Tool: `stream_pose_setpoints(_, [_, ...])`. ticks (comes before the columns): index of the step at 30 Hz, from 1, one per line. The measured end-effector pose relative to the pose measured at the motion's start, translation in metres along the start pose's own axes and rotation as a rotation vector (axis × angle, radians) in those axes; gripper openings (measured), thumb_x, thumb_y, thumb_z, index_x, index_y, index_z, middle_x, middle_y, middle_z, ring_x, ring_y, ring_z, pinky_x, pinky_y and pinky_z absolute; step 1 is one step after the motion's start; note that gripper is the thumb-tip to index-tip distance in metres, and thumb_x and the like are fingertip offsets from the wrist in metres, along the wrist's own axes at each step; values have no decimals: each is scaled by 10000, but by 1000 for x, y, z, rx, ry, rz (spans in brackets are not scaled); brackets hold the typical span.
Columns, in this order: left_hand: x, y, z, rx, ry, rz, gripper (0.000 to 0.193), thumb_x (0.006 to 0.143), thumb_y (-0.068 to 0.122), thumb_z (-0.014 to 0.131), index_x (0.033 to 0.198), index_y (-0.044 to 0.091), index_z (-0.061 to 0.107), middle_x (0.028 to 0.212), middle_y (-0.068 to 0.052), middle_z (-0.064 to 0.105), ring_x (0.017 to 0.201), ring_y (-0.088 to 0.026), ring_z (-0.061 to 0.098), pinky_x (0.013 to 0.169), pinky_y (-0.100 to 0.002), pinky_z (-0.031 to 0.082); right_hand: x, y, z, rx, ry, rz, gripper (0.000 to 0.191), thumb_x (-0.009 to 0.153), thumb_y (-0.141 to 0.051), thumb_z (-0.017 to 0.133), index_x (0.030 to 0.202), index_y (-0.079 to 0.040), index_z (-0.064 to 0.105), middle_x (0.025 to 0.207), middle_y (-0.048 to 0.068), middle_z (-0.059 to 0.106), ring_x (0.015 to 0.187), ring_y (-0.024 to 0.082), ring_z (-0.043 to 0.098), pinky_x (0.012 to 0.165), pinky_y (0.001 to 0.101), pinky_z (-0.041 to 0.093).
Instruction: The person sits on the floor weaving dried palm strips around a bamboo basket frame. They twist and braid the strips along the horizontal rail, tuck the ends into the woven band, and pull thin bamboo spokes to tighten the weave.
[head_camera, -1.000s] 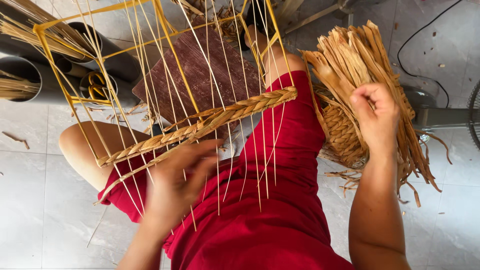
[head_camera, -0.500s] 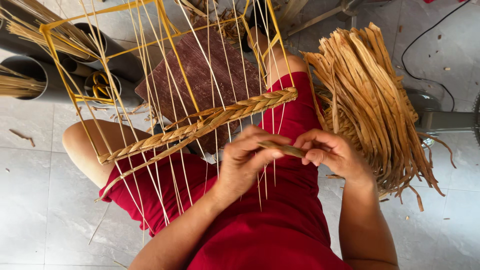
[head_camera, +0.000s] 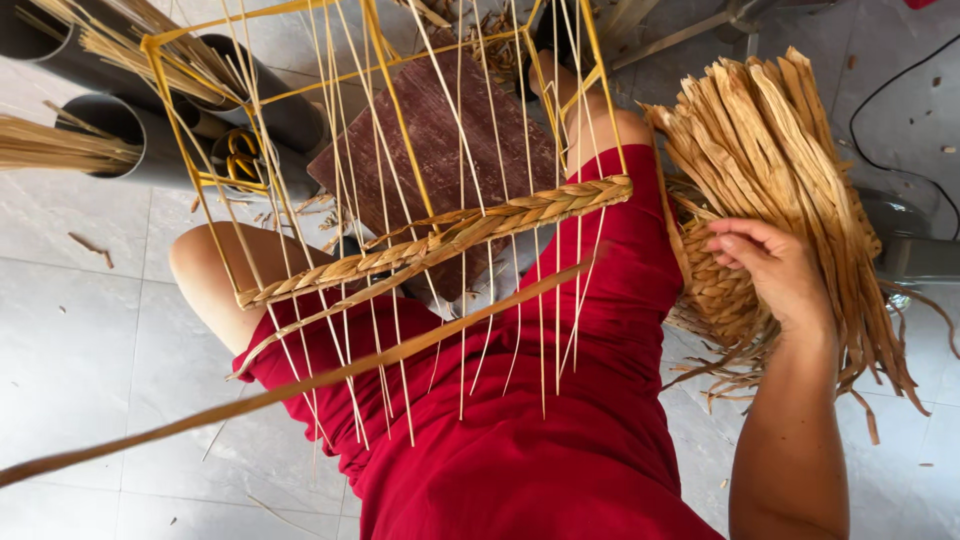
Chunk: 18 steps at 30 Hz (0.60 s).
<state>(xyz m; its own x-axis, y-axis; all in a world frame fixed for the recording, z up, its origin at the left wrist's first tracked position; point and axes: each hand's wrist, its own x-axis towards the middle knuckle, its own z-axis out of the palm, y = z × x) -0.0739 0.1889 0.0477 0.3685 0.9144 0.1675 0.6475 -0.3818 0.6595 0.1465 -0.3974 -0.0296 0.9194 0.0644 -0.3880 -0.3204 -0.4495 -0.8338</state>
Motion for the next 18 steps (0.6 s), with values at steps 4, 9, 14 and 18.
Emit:
stream_pose_setpoints(4, [-20,21,4,332,-81,6,191,1082,195,617,1213,62,653,1117,-92,674,1000,-165,662,910,-306,525,2,-31,13,-34,23,-110,237,1057,-51,606,1268,-16,707,1064,58,738,866,77,650,799,210,540])
stream_pose_setpoints(9, [-17,63,-7,250,-44,365,164,1036,128,667,1183,55,679,1060,-87,681,934,-165,673,835,-312,536,7,-83,65,-50,-26,-466,180,1092,-26,616,1235,-11,724,1068,89,747,865,88,669,774,218,560])
stream_pose_setpoints(14, [-18,134,-36,-183,-407,750,163,990,61,718,1152,48,704,1002,-81,688,867,-165,685,760,-317,547,30,-124,148,-126,-172,-621,151,1081,-64,635,1185,-52,744,967,55,762,798,78,724,624,222,606])
stream_pose_setpoints(18, [-52,169,46,-395,-867,805,141,990,75,732,1131,68,724,976,-83,693,855,-198,703,724,-334,551,38,-142,191,-298,-206,-484,219,970,-90,729,1186,-60,708,886,42,753,650,104,627,542,239,492])
